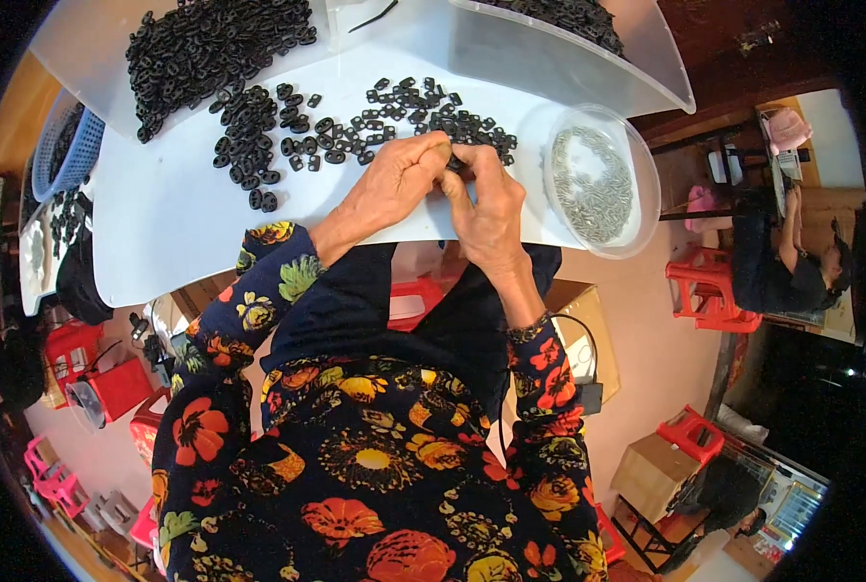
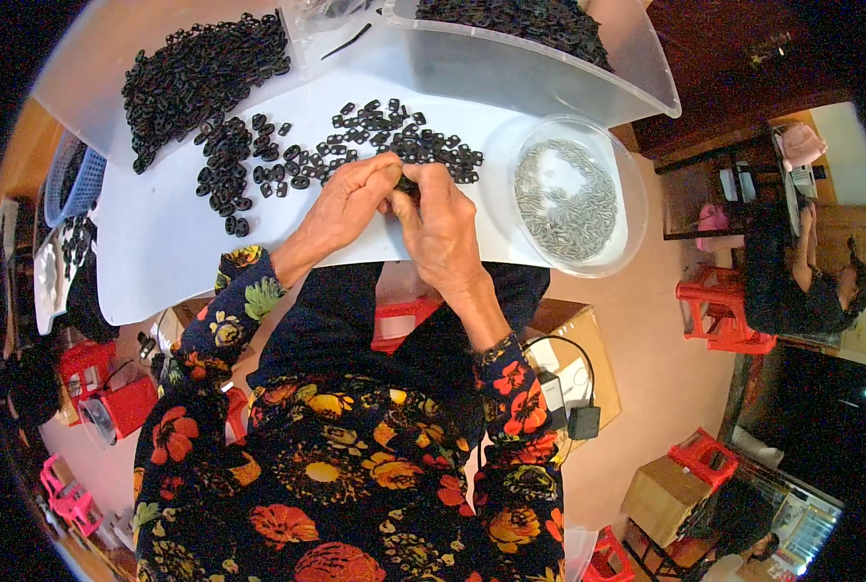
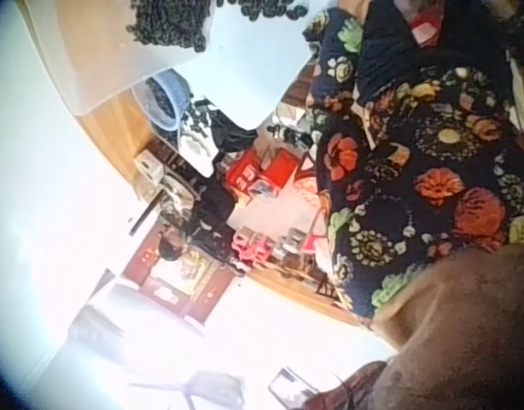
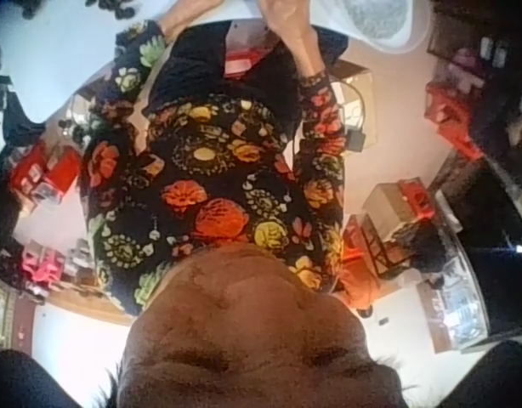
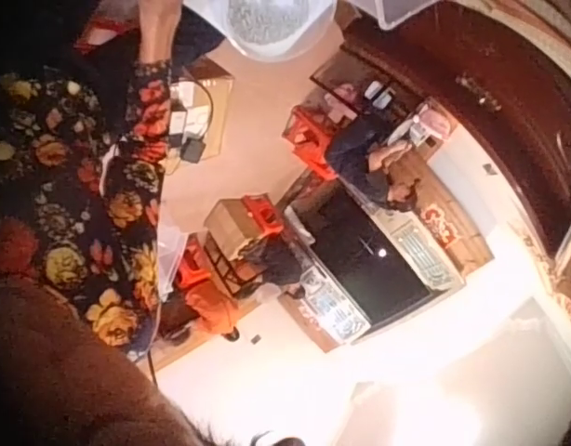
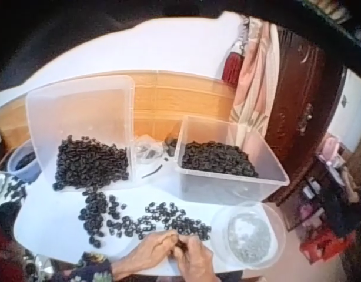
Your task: The person assembles small black plastic components by hand, inserting tiny silver screws into them.
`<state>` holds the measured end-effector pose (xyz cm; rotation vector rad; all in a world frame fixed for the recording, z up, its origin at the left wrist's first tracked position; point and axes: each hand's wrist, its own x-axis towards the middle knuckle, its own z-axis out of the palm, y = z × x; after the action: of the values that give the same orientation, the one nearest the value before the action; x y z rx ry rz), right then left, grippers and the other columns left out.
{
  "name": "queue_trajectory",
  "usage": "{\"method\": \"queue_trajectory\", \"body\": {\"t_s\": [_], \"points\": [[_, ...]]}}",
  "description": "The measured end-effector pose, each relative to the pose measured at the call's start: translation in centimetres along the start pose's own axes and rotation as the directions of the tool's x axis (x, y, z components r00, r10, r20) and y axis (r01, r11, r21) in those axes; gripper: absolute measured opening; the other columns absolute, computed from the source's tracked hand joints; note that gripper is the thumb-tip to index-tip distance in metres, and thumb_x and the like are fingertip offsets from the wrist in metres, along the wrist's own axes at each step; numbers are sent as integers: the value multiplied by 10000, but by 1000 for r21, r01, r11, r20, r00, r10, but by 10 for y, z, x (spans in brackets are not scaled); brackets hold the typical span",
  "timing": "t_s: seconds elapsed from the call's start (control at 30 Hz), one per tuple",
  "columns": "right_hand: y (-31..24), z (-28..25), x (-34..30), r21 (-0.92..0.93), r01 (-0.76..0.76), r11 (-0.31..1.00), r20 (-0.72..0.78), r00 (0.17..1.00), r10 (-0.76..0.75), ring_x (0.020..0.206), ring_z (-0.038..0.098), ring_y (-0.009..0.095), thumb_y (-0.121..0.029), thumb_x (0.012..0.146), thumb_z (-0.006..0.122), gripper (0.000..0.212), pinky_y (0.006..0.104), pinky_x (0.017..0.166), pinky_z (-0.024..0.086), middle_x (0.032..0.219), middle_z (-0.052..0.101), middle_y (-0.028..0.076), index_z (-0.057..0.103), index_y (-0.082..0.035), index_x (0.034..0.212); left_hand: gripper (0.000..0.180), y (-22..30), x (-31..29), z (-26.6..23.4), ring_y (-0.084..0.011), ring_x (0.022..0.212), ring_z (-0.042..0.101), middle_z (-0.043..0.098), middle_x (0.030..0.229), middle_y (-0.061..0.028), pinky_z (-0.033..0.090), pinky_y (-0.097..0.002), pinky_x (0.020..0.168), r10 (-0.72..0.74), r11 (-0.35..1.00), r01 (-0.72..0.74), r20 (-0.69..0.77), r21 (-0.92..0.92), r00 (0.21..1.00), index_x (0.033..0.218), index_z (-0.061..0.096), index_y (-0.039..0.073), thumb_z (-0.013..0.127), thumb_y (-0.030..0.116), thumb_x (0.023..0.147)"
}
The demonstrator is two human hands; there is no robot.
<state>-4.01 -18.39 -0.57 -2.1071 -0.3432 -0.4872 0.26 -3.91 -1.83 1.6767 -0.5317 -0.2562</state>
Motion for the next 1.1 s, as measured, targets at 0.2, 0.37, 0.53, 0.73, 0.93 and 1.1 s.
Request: {"method": "queue_trajectory", "body": {"t_s": [0.2,0.37,0.53,0.73,0.93,1.1], "points": [[3,2,1,15,25,1000,7,1000,-25,669,642,250,3,793,673,233,338,584,515,800,618,163,529,11,976,267,7,-3,0,-134,593,405,412,632,-62,389,-299,555,-18,999,17,-22,-41,1000,756,404,1,408,205,928],[9,-1,2,176,-128,976,53,991,120,695,637,186,4,755,700,290,299,638,519,839,638,110,574,-2,1016,242,7,-3,5,-124,596,414,419,629,-53,396,-291,554,-8,997,1,-93,-74,996,771,429,-7,417,174,931],[11,1,0,185,-139,973,40,990,134,709,635,165,4,746,702,319,288,647,516,845,642,96,581,-9,1040,239,5,-4,7,-118,589,423,418,625,-44,396,-287,543,29,998,-37,-129,-59,991,784,451,-4,423,177,938],[7,0,1,172,-155,973,37,988,151,706,638,163,20,758,684,271,284,646,518,839,644,94,596,-9,1013,243,1,-5,5,-119,584,407,403,622,-50,390,-290,534,59,998,-63,-126,-26,990,770,434,6,424,183,935],[9,0,-1,180,-107,978,-19,993,112,695,639,151,17,783,663,214,278,639,516,813,644,93,604,0,988,270,6,-4,4,-137,579,409,394,622,-50,390,-300,536,83,997,-83,-59,5,995,759,422,15,439,219,935],[14,-2,-1,261,-161,952,27,987,159,676,610,112,-18,842,622,165,247,621,496,788,636,70,606,5,1004,286,2,-4,3,-142,570,421,437,611,-67,395,-306,538,99,995,-100,-97,-6,990,788,476,2,444,236,949]]}}
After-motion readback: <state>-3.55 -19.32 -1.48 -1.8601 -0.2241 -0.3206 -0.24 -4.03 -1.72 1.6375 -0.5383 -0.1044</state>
